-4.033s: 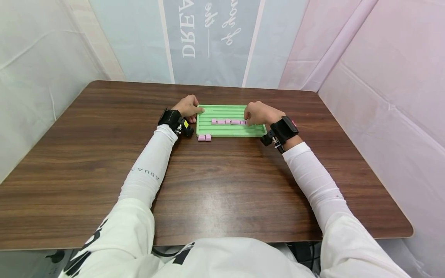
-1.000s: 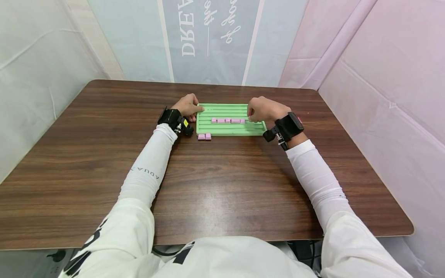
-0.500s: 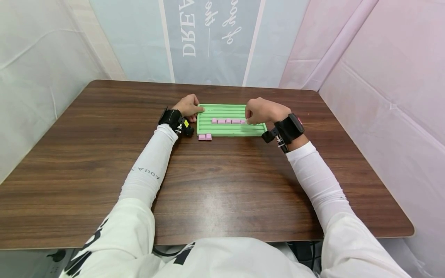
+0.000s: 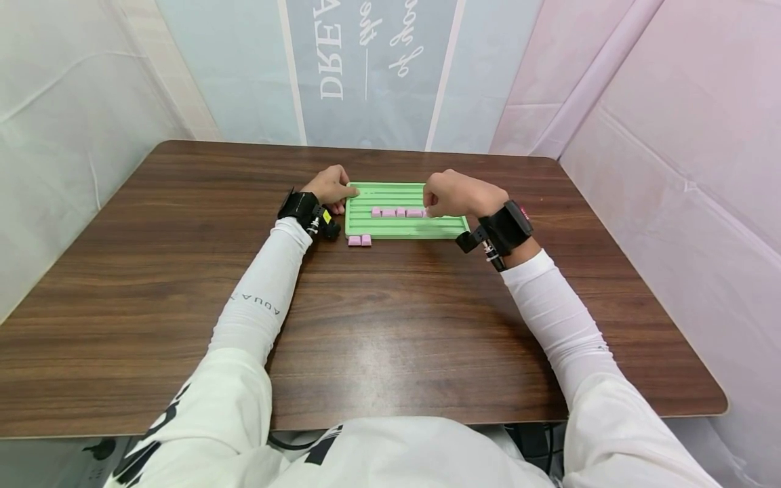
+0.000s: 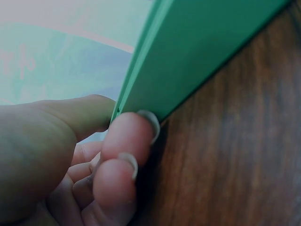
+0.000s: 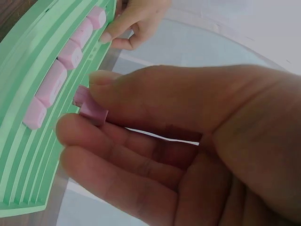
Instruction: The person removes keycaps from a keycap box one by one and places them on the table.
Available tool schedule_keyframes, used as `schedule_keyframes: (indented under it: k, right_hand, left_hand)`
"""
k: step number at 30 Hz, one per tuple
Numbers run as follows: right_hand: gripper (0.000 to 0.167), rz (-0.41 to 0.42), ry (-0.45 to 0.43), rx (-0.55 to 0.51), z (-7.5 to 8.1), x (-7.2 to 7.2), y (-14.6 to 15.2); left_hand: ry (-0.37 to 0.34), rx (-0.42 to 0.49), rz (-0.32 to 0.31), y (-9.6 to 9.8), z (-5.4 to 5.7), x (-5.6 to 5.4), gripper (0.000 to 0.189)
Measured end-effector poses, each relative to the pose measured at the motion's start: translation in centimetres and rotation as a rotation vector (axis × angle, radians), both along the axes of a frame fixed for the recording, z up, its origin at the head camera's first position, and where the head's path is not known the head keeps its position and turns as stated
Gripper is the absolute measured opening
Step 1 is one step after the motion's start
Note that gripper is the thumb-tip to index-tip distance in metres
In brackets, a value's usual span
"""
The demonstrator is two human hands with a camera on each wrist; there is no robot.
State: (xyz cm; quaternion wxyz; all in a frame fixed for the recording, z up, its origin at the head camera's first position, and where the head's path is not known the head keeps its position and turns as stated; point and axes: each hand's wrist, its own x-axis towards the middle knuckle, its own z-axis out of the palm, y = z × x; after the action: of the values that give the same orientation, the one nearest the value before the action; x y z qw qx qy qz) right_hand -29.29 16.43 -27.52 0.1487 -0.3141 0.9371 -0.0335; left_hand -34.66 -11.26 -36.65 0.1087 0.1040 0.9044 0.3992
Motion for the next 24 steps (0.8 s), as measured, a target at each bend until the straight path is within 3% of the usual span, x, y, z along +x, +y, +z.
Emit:
schedule_keyframes:
  k: [4, 8, 15, 24]
  right_hand:
    - [0.011, 0.015, 0.007, 0.005, 0.1, 0.2, -0.2]
    - [0.017, 0.044, 0.012, -0.007, 0.0, 0.4, -0.4]
    - [0.013, 0.103, 0.018, -0.039, -0.4, 0.9, -1.3]
    - [0.020, 0.138, 0.014, -0.097, -1.1, 1.1, -2.1]
  left_hand:
    - [0.000, 0.002, 0.001, -0.1, 0.0, -0.1, 0.029]
    - [-0.003, 0.010, -0.006, -0.2, -0.4, -0.6, 0.030]
    - [0.016, 0.001, -0.012, -0.1, -0.1, 0.2, 0.028]
    - [0.017, 0.002, -0.010, 0.1, 0.1, 0.3, 0.028]
